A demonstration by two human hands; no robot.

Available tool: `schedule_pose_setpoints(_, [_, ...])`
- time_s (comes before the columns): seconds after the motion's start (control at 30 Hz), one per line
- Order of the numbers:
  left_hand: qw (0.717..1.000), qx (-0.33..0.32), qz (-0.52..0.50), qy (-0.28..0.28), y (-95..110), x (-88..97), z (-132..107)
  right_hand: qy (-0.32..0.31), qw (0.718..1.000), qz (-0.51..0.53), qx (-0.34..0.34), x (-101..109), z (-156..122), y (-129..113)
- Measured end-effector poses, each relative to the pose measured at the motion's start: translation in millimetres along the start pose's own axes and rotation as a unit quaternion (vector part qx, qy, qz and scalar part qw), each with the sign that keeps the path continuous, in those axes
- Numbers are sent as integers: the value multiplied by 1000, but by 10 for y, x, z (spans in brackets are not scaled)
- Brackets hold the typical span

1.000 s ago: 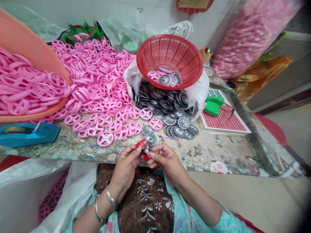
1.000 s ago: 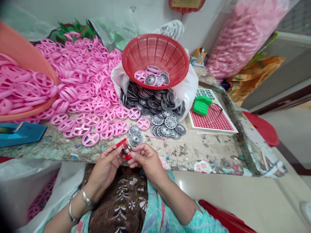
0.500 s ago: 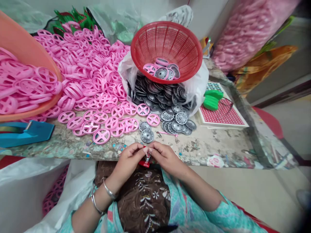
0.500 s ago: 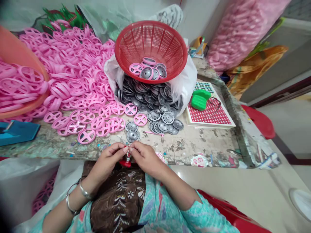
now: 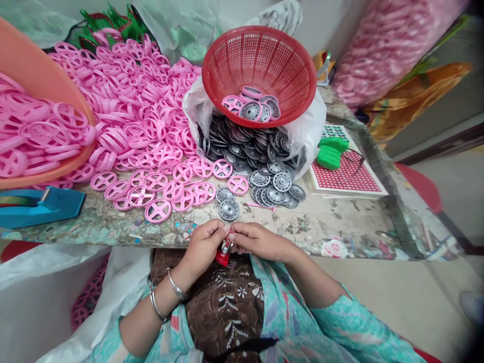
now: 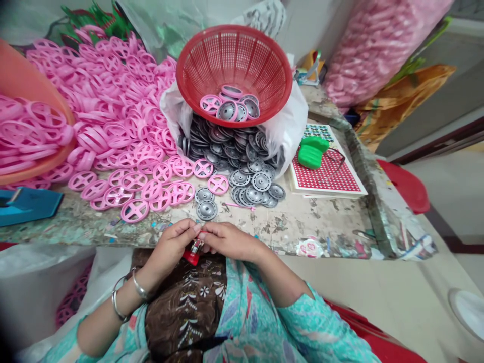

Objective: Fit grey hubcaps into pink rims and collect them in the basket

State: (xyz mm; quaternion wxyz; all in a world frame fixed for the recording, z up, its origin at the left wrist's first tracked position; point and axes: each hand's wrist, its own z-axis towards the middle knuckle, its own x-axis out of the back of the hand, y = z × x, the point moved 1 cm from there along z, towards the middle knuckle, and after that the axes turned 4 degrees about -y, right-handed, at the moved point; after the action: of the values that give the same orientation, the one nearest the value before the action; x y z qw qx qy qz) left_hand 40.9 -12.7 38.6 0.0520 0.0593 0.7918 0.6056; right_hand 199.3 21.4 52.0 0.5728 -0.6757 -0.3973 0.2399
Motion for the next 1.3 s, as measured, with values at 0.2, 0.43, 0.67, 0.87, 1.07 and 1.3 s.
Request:
schedule_pose_setpoints(0.2, [1000, -13, 23, -8, -36, -7, 18, -33, 999, -14, -5, 27, 2, 32])
schedule_pose_setpoints(0.43, [998, -32, -11, 55, -72, 13, 45, 96, 953, -267, 102, -114, 59, 65])
schedule_pose_setpoints(0.67, [987, -17, -122, 105, -97, -36, 58, 164, 934, -287, 136, -255, 99, 99])
schedule_pose_setpoints(0.87, [984, -1, -170, 56, -51, -22, 93, 175, 939, -273, 116, -208, 91, 118])
schedule_pose_setpoints(1.07, [998, -22, 39, -33, 69, 113, 105, 27, 981, -183, 62, 5, 49, -50])
schedule_pose_setpoints(1.3, [998, -47, 47, 23, 133, 74, 137, 112, 895, -416, 117, -84, 102, -51])
